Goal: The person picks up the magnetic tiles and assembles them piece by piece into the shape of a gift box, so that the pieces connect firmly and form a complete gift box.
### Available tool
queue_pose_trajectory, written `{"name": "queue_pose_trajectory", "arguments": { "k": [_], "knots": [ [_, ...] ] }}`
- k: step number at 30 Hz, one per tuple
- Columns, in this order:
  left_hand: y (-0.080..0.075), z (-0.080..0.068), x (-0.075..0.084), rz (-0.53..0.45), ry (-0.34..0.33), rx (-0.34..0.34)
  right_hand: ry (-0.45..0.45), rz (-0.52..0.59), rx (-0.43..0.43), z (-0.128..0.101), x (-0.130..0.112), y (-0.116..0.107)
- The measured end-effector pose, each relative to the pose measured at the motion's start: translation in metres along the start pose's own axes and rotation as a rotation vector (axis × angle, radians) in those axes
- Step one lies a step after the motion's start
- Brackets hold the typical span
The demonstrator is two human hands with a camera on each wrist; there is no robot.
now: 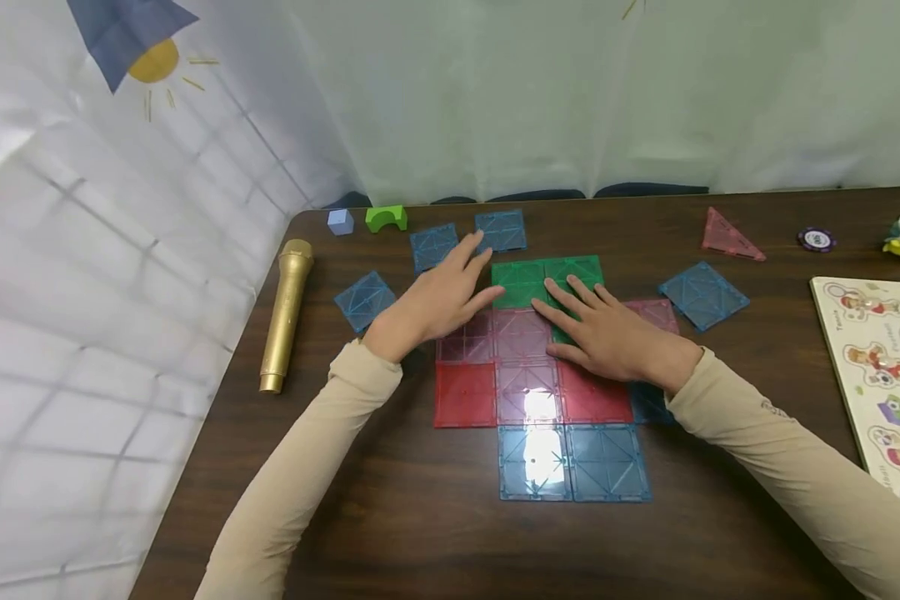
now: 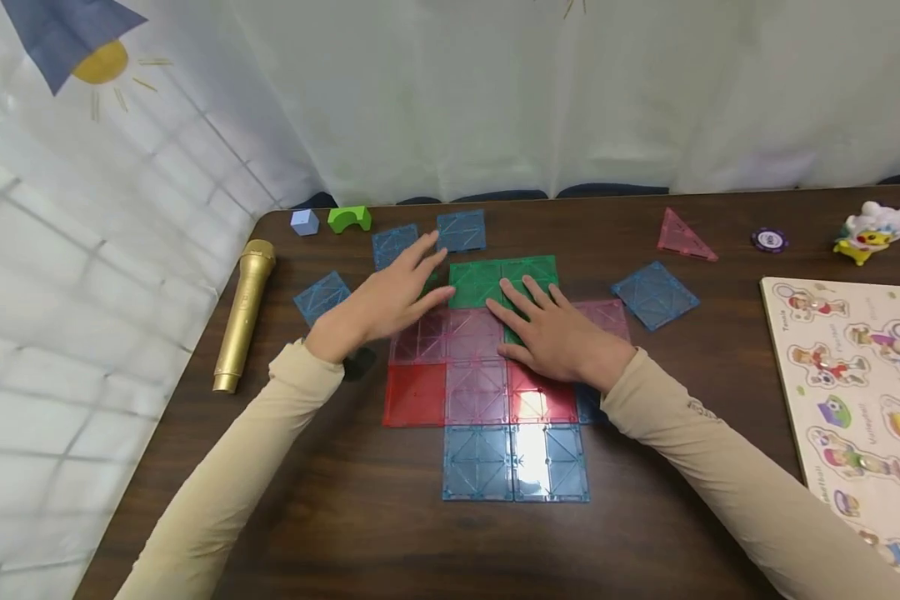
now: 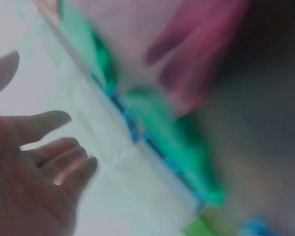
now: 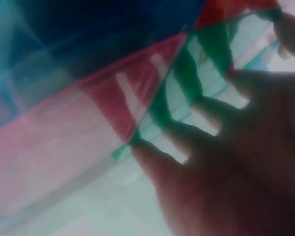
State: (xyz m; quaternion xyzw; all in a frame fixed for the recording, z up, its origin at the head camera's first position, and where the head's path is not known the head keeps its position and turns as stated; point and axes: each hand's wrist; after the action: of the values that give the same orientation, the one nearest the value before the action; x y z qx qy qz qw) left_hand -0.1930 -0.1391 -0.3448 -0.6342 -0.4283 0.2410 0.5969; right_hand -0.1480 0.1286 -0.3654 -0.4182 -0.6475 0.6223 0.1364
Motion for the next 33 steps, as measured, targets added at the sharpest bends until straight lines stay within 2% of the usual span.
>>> {"name": "queue_pose_trajectory", "arguments": {
  "k": [2, 4, 7, 10, 13, 16, 18, 21, 26, 29, 33],
  "knots": [
    [0.01, -0.024, 0.004, -0.035, 0.055, 0.036, 0.02, 0.006, -0.002, -0.002, -0.003, 0.004],
    [0.019, -0.046, 0.007, -0.069, 0.113, 0.041, 0.041, 0.019, -0.007, -0.004, -0.006, 0.007],
    [0.028, -0.071, 0.013, -0.105, 0.169, -0.026, 0.064, 0.029, -0.004, -0.007, -0.009, 0.008],
    [0.035, -0.085, 0.019, -0.121, 0.201, -0.139, 0.062, 0.063, -0.02, -0.011, -0.007, 0.007],
    [0.041, -0.091, 0.024, -0.103, 0.233, -0.198, 0.02, 0.142, -0.042, -0.017, 0.003, 0.0],
    [0.044, -0.091, 0.028, -0.075, 0.257, -0.192, -0.015, 0.259, -0.045, -0.028, 0.022, -0.011],
    [0.044, -0.09, 0.03, -0.075, 0.257, -0.189, -0.01, 0.299, -0.024, -0.038, 0.04, -0.017],
    [0.042, -0.09, 0.031, -0.085, 0.253, -0.205, 0.061, 0.316, 0.003, -0.056, 0.069, -0.022],
    [0.037, -0.091, 0.03, -0.095, 0.256, -0.22, 0.189, 0.344, -0.024, -0.084, 0.106, -0.023],
    [0.036, -0.091, 0.031, -0.09, 0.261, -0.209, 0.207, 0.322, -0.016, -0.093, 0.113, -0.024],
    [0.035, -0.092, 0.032, -0.091, 0.254, -0.203, 0.156, 0.278, 0.045, -0.092, 0.1, -0.025]
  ]
}}
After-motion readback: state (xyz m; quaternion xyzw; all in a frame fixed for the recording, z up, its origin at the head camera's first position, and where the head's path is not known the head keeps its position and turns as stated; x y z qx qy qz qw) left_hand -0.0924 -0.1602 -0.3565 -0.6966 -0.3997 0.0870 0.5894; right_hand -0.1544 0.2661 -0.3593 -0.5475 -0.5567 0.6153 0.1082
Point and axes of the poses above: each hand's wrist, its own z-axis towards the middle knuckle, its own y-axis out of the palm, x = y × z, and after that the axes turned 2 degrees about z, right-handed
